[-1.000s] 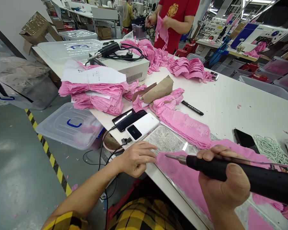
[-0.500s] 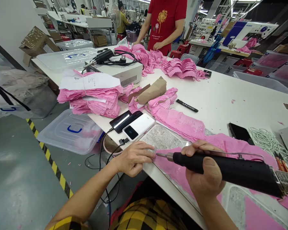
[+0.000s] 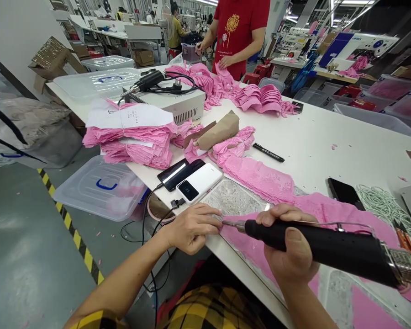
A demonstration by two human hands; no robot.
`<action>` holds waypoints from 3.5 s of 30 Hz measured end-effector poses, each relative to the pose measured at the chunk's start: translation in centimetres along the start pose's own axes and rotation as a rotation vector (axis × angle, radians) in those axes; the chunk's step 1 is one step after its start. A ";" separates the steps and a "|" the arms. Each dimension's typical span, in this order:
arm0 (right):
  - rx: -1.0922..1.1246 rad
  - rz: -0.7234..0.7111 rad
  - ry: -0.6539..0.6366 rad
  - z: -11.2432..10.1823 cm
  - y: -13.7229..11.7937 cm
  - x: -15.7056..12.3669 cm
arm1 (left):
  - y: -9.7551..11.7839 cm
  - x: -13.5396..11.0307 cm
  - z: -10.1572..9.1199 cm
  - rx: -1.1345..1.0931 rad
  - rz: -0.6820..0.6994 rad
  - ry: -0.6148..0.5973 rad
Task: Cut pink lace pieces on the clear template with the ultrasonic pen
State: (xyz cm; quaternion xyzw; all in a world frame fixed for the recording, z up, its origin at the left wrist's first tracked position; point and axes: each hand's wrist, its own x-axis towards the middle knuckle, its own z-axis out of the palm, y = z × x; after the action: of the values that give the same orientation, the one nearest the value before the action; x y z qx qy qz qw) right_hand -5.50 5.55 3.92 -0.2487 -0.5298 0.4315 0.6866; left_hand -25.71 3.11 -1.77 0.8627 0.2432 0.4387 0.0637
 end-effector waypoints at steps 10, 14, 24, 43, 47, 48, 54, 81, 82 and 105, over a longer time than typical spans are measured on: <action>0.037 0.059 0.148 -0.7 -2.4 0.2 | -0.1 -0.2 -0.1 0.001 -0.029 -0.004; -0.017 0.015 0.260 -4.9 -6.2 0.8 | 0.4 0.1 -1.0 -0.026 -0.033 -0.018; -0.324 -0.161 0.740 -19.8 -12.4 0.3 | 6.5 7.3 6.2 0.096 0.010 -0.071; -0.219 -0.133 0.654 -21.3 -9.2 -0.7 | 11.6 11.6 18.9 0.158 0.048 -0.366; -0.227 -0.133 0.684 -21.3 -9.1 -0.8 | 11.7 11.7 18.9 0.153 0.059 -0.346; -0.222 -0.127 0.685 -21.4 -9.0 -0.8 | 11.7 11.7 18.9 0.155 0.058 -0.350; -0.215 -0.089 0.700 -21.1 -9.2 -0.6 | 11.8 11.8 18.8 0.175 0.056 -0.378; -0.164 -0.058 0.573 -22.0 -10.2 -2.0 | 12.4 11.1 17.2 0.029 0.232 -0.193; -0.166 -0.066 0.560 -22.0 -10.2 -2.1 | 12.4 11.1 17.2 0.030 0.234 -0.198; -0.044 -0.001 0.310 -21.5 -11.5 -2.7 | 12.2 11.1 17.1 -0.013 0.267 -0.236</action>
State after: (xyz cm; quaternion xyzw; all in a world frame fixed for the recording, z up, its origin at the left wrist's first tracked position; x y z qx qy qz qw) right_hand 18.33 -0.03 4.95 -0.3267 -0.4270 0.3759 0.7548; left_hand -2.26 -0.52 -0.13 0.9325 0.1144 0.3404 0.0383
